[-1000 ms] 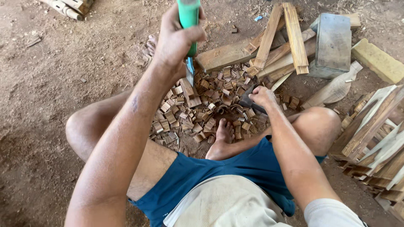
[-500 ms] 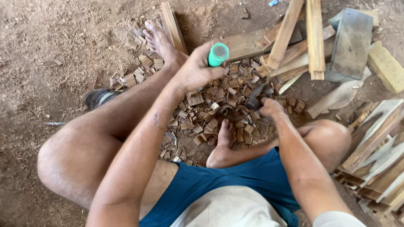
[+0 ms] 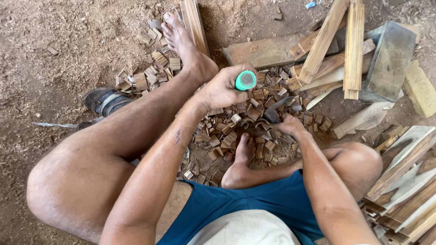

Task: The person carves and shapes wood pieces using a chisel and a hammer, then gathers the wood components into a pile.

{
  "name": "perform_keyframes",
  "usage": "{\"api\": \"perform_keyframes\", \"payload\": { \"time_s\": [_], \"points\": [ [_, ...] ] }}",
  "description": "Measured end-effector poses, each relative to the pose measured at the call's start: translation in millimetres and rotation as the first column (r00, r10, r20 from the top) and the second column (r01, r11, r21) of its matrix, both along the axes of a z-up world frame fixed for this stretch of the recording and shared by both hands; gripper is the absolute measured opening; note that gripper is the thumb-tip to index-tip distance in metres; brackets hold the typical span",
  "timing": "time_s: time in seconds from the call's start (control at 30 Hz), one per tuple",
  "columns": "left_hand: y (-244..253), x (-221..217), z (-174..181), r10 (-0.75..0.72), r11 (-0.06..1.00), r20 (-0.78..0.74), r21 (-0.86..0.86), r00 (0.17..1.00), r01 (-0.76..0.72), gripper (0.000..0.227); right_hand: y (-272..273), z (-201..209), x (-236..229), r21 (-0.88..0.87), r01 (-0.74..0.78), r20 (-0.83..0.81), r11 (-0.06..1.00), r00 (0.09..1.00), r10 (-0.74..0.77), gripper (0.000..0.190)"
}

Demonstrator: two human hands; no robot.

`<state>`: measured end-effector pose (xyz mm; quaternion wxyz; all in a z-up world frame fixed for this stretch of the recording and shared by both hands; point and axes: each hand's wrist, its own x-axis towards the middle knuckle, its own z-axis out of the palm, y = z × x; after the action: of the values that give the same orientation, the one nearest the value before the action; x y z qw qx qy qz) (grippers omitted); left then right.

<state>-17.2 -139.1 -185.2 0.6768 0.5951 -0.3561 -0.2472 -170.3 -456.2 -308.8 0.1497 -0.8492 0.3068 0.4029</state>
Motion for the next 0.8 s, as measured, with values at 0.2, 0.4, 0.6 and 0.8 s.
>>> {"api": "perform_keyframes", "payload": {
  "time_s": [0.2, 0.4, 0.6, 0.8],
  "points": [
    [-1.9, -1.4, -9.4, 0.005, 1.0, -0.066, -0.021, 0.998, -0.007, 0.046, -3.8, -6.9, 0.5, -0.028, -0.087, 0.028, 0.996, 0.996, 0.088, 0.073],
    [-0.9, -1.0, -6.0, -0.019, 0.996, -0.225, 0.079, 0.974, 0.037, 0.044, -1.3, -9.9, -1.9, -0.021, -0.044, -0.023, 0.999, 0.999, 0.044, 0.073],
    [1.3, -0.6, -8.1, -0.019, 0.999, -0.168, 0.028, 0.986, 0.024, 0.046, -1.3, -7.1, 0.6, -0.015, -0.09, -0.037, 0.996, 0.995, 0.089, 0.074],
    [4.6, 8.2, -11.3, -0.002, 1.0, -0.093, 0.012, 0.996, 0.003, 0.043, 5.5, 0.2, -1.3, -0.011, 0.023, 0.08, 1.0, 0.997, -0.022, 0.057]
  ]
}}
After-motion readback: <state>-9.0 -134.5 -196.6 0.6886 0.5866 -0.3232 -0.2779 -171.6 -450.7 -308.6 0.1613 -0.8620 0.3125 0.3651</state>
